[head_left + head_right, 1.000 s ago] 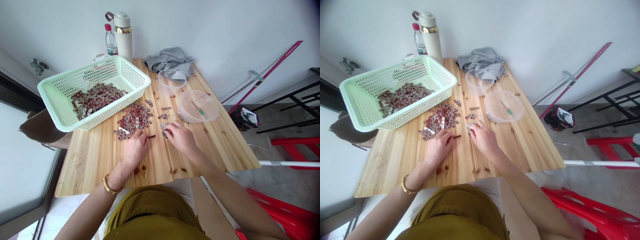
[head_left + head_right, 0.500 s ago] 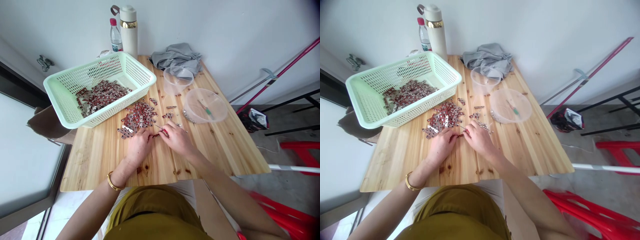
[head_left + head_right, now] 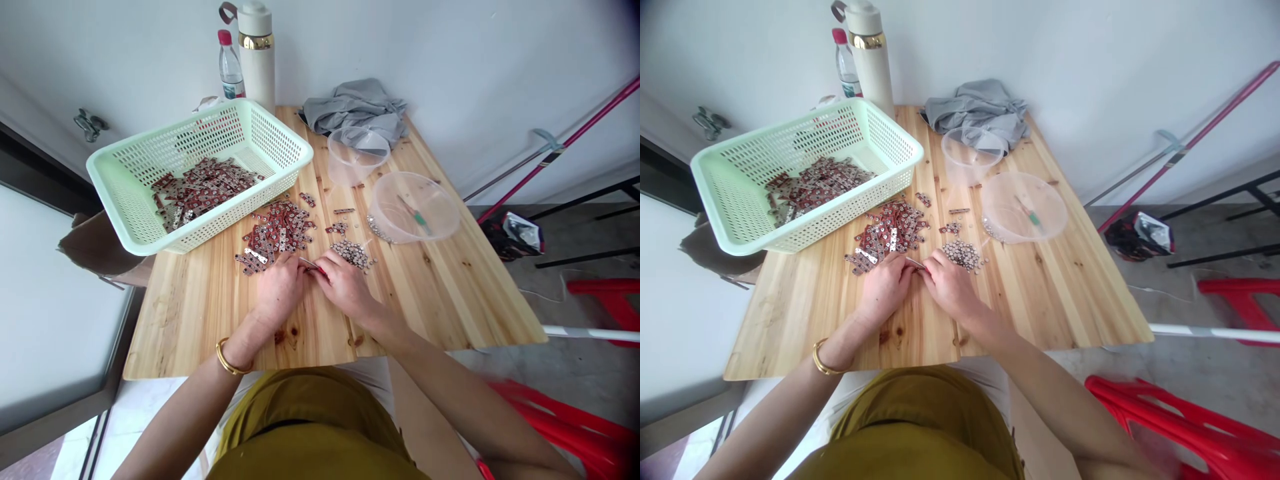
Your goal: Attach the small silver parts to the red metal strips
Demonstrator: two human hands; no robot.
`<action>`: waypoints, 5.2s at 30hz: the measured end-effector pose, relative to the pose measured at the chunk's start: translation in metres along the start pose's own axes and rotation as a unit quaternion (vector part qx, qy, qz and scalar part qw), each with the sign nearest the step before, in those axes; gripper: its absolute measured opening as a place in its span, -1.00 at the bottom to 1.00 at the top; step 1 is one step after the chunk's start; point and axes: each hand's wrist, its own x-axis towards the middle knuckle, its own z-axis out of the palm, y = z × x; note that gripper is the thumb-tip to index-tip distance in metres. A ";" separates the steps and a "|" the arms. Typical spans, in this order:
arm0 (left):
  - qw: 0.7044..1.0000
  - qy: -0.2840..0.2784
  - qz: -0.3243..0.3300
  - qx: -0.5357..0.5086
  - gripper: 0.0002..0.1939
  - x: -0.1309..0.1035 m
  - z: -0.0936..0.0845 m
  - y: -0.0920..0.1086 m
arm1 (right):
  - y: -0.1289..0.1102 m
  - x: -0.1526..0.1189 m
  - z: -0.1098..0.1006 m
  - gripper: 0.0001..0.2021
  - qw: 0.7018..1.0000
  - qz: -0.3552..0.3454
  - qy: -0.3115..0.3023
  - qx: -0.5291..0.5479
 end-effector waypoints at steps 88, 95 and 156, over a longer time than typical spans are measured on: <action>0.999 0.020 0.015 -0.043 -0.82 -0.007 0.000 -0.006 | -0.001 0.018 -0.019 -0.87 0.998 0.000 -0.022 0.065; 0.995 0.003 0.040 -0.093 -0.76 -0.005 -0.006 -0.011 | -0.009 0.009 0.002 -0.88 0.998 0.023 -0.022 0.051; 0.949 0.313 0.020 0.038 -0.80 0.014 -0.102 -0.025 | -0.019 -0.036 -0.025 -0.80 0.964 0.068 0.103 0.235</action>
